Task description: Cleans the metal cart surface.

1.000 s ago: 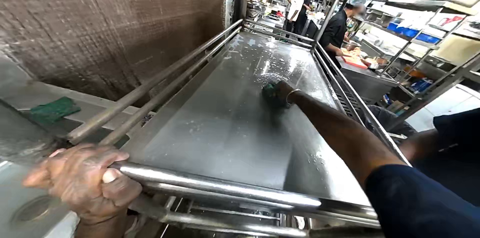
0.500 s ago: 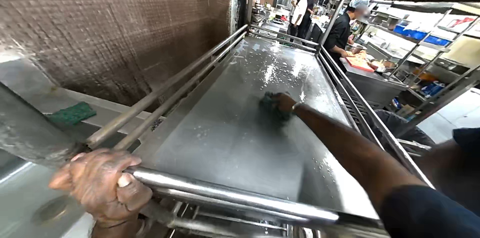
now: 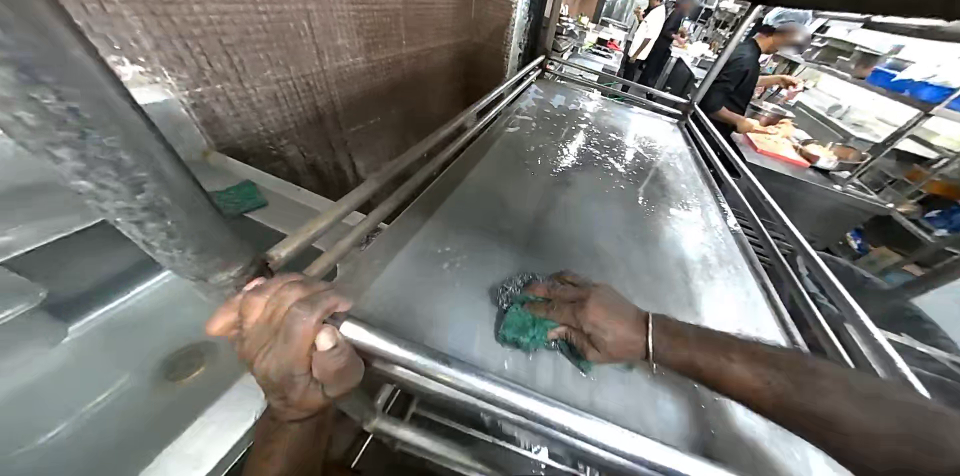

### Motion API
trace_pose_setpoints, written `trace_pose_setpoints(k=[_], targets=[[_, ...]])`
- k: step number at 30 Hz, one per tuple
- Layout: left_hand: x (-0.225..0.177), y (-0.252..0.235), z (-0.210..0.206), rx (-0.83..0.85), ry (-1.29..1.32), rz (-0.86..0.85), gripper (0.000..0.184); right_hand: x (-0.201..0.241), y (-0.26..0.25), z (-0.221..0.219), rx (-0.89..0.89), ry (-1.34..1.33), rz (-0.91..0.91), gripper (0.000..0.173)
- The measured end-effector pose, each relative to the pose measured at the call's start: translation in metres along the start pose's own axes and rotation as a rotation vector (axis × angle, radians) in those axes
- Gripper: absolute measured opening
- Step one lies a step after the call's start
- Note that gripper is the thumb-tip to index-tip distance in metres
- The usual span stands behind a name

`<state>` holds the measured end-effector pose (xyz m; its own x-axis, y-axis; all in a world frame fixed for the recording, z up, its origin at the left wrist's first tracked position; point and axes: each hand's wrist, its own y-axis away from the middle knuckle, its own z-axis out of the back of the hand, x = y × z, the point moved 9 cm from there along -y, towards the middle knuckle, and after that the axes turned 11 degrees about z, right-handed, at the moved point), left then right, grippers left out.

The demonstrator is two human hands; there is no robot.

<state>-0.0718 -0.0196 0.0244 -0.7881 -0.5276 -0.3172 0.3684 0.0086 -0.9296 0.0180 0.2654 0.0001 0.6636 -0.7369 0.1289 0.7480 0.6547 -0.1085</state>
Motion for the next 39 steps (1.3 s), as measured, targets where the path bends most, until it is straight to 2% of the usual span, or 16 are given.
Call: trace_pose_setpoints(k=[2, 6, 7, 9, 12, 16, 18, 19, 21, 26, 29, 31, 34, 36, 38, 39], targets=[[0.000, -0.001, 0.001, -0.008, -0.008, -0.017, 0.062, -0.054, -0.029, -0.001, -0.004, 0.049, -0.105, 0.040], [-0.004, 0.001, 0.002, -0.019, 0.035, -0.030, 0.059, -0.252, -0.105, -0.009, -0.138, 0.021, -0.410, 0.042], [-0.005, -0.001, 0.002, -0.026, 0.026, -0.039, 0.058, -0.285, -0.123, -0.003, -0.166, 0.025, -0.478, 0.041], [-0.004, -0.002, 0.002, -0.027, 0.000, -0.052, 0.057, -0.310, -0.145, 0.004, -0.149, -0.013, -0.602, 0.042], [-0.004, 0.000, 0.001, -0.027, -0.001, -0.047, 0.057, -0.270, -0.138, 0.004, -0.203, -0.115, -0.535, 0.036], [-0.005, 0.000, 0.000, -0.018, -0.020, -0.032, 0.058, -0.089, -0.062, 0.005, -0.152, 0.010, -0.113, 0.036], [-0.004, -0.001, 0.002, -0.027, -0.025, -0.015, 0.058, -0.036, -0.041, 0.002, -0.123, 0.028, 0.067, 0.033], [-0.003, -0.001, 0.002, -0.026, -0.020, -0.008, 0.057, -0.031, -0.040, 0.000, -0.120, 0.015, 0.092, 0.033], [-0.004, -0.001, 0.000, -0.018, -0.004, -0.004, 0.056, -0.065, -0.061, 0.003, -0.133, 0.025, 0.037, 0.032], [-0.005, -0.003, 0.000, -0.036, -0.011, -0.017, 0.056, -0.265, -0.176, 0.013, -0.087, -0.053, -0.454, 0.034], [-0.004, -0.001, 0.000, -0.035, -0.027, -0.023, 0.058, -0.304, -0.205, 0.011, -0.067, -0.007, -0.609, 0.034], [-0.003, -0.001, 0.001, -0.032, -0.028, -0.021, 0.059, -0.268, -0.190, 0.008, -0.090, -0.083, -0.534, 0.035], [0.000, 0.001, 0.000, -0.029, -0.024, -0.004, 0.059, -0.134, -0.129, 0.009, -0.165, -0.063, -0.203, 0.031], [-0.002, 0.001, -0.001, -0.034, -0.013, 0.013, 0.059, -0.050, -0.078, -0.005, -0.128, -0.052, 0.000, 0.033], [0.000, 0.002, 0.002, -0.050, -0.018, 0.027, 0.059, -0.009, -0.064, -0.010, -0.099, -0.115, 0.144, 0.038], [0.000, 0.002, 0.003, -0.045, -0.017, 0.029, 0.059, -0.012, -0.069, -0.012, -0.092, -0.128, 0.144, 0.039]])
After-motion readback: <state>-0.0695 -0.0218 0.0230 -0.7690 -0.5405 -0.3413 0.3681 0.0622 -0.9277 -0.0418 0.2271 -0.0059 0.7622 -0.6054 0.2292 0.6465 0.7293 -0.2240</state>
